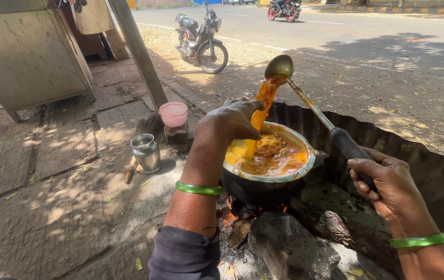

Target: The person stirs a thick, orange-colored mixture in a large pot over an open wood fire. They use a ladle to mix the contents and occasionally lift it to check the consistency. The cooking takes place outdoors on a paved area next to a road.

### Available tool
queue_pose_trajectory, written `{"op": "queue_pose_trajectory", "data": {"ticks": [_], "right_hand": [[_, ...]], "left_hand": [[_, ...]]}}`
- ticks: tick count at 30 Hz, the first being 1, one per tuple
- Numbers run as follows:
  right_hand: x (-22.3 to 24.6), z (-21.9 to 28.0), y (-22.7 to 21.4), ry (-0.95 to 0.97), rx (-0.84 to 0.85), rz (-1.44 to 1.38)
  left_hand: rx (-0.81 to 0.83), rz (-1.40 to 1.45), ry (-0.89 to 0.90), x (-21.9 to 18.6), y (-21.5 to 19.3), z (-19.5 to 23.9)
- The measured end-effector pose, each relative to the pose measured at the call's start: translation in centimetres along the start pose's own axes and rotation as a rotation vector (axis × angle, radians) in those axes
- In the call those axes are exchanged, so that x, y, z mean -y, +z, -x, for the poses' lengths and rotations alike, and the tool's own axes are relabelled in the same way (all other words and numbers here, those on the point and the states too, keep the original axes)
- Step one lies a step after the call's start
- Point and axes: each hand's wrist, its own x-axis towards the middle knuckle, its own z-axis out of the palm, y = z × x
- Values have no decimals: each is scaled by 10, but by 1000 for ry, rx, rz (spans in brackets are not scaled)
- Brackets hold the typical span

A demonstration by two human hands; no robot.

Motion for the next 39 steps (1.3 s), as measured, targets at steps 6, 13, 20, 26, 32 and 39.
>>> {"op": "queue_pose_trajectory", "data": {"ticks": [6,13,20,26,32,39], "right_hand": [[10,10,9,-126,-48,184],[-18,0,12,170,-53,220],[-72,-10,22,321,26,208],[-97,-27,24,497,80,109],[-122,-49,50,802,100,-268],[-153,-83,72,902,159,-577]], "left_hand": [[-26,52,14,9,5,-4],[18,22,14,-1,1,-3],[58,40,-59,-4,0,2],[74,53,-33,5,6,-3],[130,-39,-61,29,23,-12],[232,-145,-147,56,43,-9]]}}
